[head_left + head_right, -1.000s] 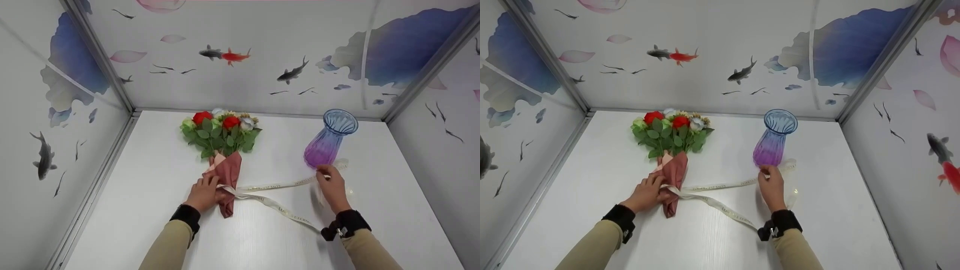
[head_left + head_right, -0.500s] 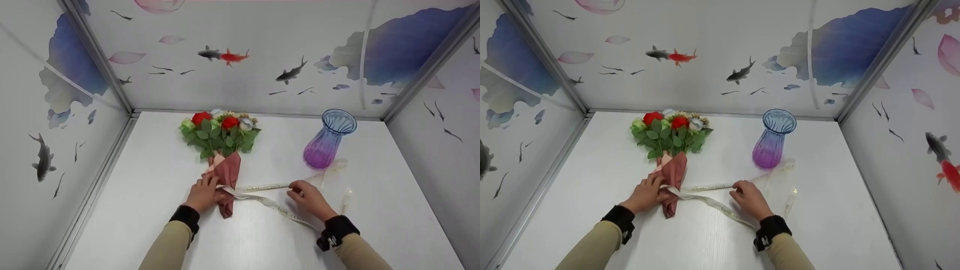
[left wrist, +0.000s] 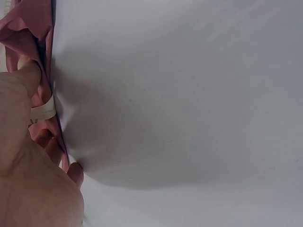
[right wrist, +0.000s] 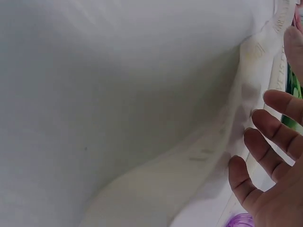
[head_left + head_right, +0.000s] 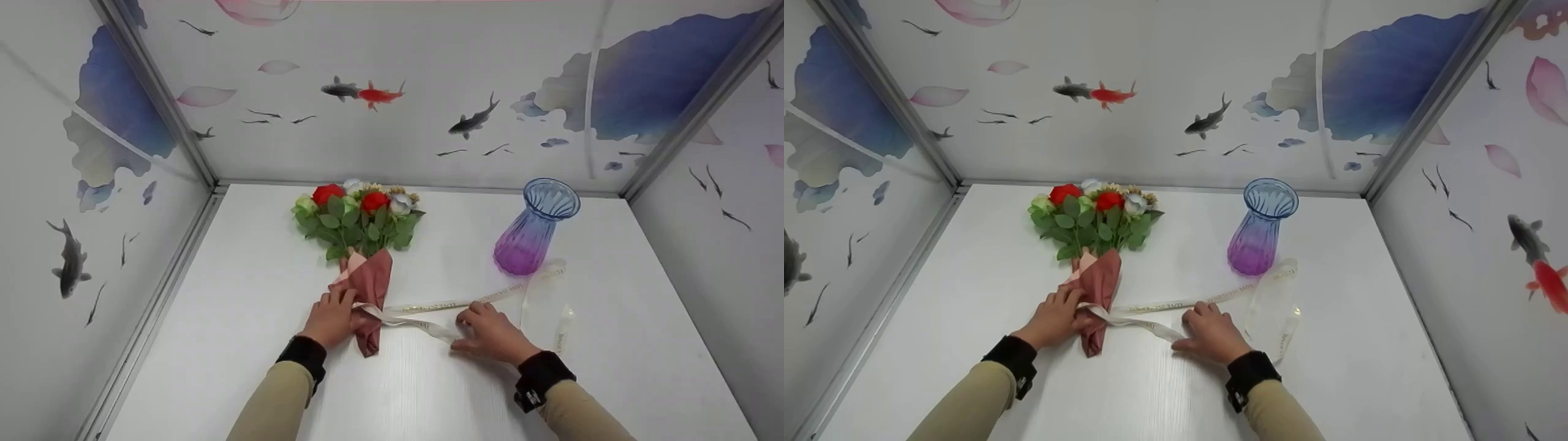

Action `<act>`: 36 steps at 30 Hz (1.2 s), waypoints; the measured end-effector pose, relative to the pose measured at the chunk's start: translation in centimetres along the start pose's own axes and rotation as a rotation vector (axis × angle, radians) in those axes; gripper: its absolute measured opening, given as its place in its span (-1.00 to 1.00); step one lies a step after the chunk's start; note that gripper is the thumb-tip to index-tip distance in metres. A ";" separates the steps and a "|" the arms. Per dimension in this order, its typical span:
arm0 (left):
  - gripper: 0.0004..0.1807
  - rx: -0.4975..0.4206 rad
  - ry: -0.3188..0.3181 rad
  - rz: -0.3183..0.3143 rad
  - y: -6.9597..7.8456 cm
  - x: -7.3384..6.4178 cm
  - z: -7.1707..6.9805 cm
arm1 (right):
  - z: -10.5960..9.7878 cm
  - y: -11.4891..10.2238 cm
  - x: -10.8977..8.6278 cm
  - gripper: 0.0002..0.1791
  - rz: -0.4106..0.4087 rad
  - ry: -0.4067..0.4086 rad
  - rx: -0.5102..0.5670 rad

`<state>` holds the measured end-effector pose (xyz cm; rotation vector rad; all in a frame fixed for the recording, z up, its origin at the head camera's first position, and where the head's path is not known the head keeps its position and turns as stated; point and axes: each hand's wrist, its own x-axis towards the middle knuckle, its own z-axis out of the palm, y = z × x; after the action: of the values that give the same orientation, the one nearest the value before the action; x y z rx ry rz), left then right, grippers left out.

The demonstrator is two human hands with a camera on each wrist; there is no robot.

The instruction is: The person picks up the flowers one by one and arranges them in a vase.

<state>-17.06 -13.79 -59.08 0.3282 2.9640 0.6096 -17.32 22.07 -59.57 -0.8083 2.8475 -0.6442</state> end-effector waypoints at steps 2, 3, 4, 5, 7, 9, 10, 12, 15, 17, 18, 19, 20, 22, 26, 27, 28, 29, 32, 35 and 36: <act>-0.34 0.003 -0.012 -0.007 0.2 0.0 -0.2 | 0.2 -0.3 0.1 -0.51 -0.001 -0.016 -0.047; -0.34 0.004 -0.012 -0.008 0.2 0.0 -0.3 | 0.4 -0.5 0.2 -0.54 -0.006 -0.017 -0.067; -0.35 0.005 -0.003 -0.004 0.3 -0.1 -0.4 | 0.5 -0.6 0.2 -0.58 -0.014 -0.016 -0.082; -0.35 0.005 0.003 0.000 0.3 -0.1 -0.4 | 0.6 -0.7 0.2 -0.63 -0.026 -0.010 -0.093; -0.35 0.007 0.029 0.016 0.3 -0.1 -0.3 | 0.9 -0.9 0.2 -0.73 -0.056 0.005 -0.119; -0.34 0.013 0.057 0.037 0.2 0.0 0.2 | 1.1 -0.9 0.2 -0.81 -0.082 0.025 -0.140; -0.34 0.013 0.069 0.045 0.0 0.1 0.4 | 1.2 -1.0 0.2 -0.83 -0.090 0.033 -0.145; -0.33 0.022 0.087 0.060 -0.2 0.4 1.1 | 1.3 -1.0 0.2 -0.83 -0.091 0.047 -0.144; -0.30 0.037 0.101 0.068 -0.5 0.8 2.0 | 1.4 -0.9 0.3 -0.82 -0.064 0.048 -0.106; -0.30 0.044 0.122 0.080 -0.6 1.0 2.3 | 1.3 -0.8 0.5 -0.83 -0.029 0.035 -0.062; -0.30 0.049 0.132 0.085 -0.6 1.0 2.4 | 1.2 -0.7 0.6 -0.83 -0.010 0.027 -0.037; -0.30 0.053 0.138 0.087 -0.5 1.1 2.4 | 1.1 -0.6 0.7 -0.85 0.010 0.017 -0.010; -0.30 0.062 0.145 0.092 -0.4 1.1 2.3 | 0.9 -0.6 0.8 -0.86 0.029 0.010 0.020; -0.31 0.084 0.156 0.104 -0.1 1.0 2.1 | 0.5 -0.5 1.1 -0.88 0.067 0.006 0.082; -0.34 0.147 0.156 0.139 0.9 0.8 1.0 | -0.2 -0.7 1.6 -0.93 0.110 0.042 0.187; -0.35 0.161 0.146 0.147 1.2 0.8 0.7 | -0.4 -0.9 1.7 -0.94 0.114 0.054 0.208; -0.36 0.173 0.135 0.157 1.4 0.8 0.4 | -0.5 -1.1 1.8 -0.94 0.115 0.065 0.227; -0.38 0.181 0.124 0.168 1.7 0.8 0.2 | -0.5 -1.3 1.9 -0.95 0.115 0.073 0.247; -0.46 0.191 0.077 0.196 2.2 1.0 -0.1 | -0.7 -2.2 2.1 -0.96 0.109 0.087 0.288; -0.52 0.194 0.063 0.235 2.5 1.3 -0.1 | -0.6 -2.9 2.5 -0.95 0.081 0.109 0.280; -0.53 0.198 0.063 0.247 2.6 1.3 0.0 | -0.5 -3.1 2.6 -0.95 0.062 0.123 0.260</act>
<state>-17.87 -11.17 -58.08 0.7125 3.0751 0.3526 -18.16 18.48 -57.76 -0.6564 2.7981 -1.0612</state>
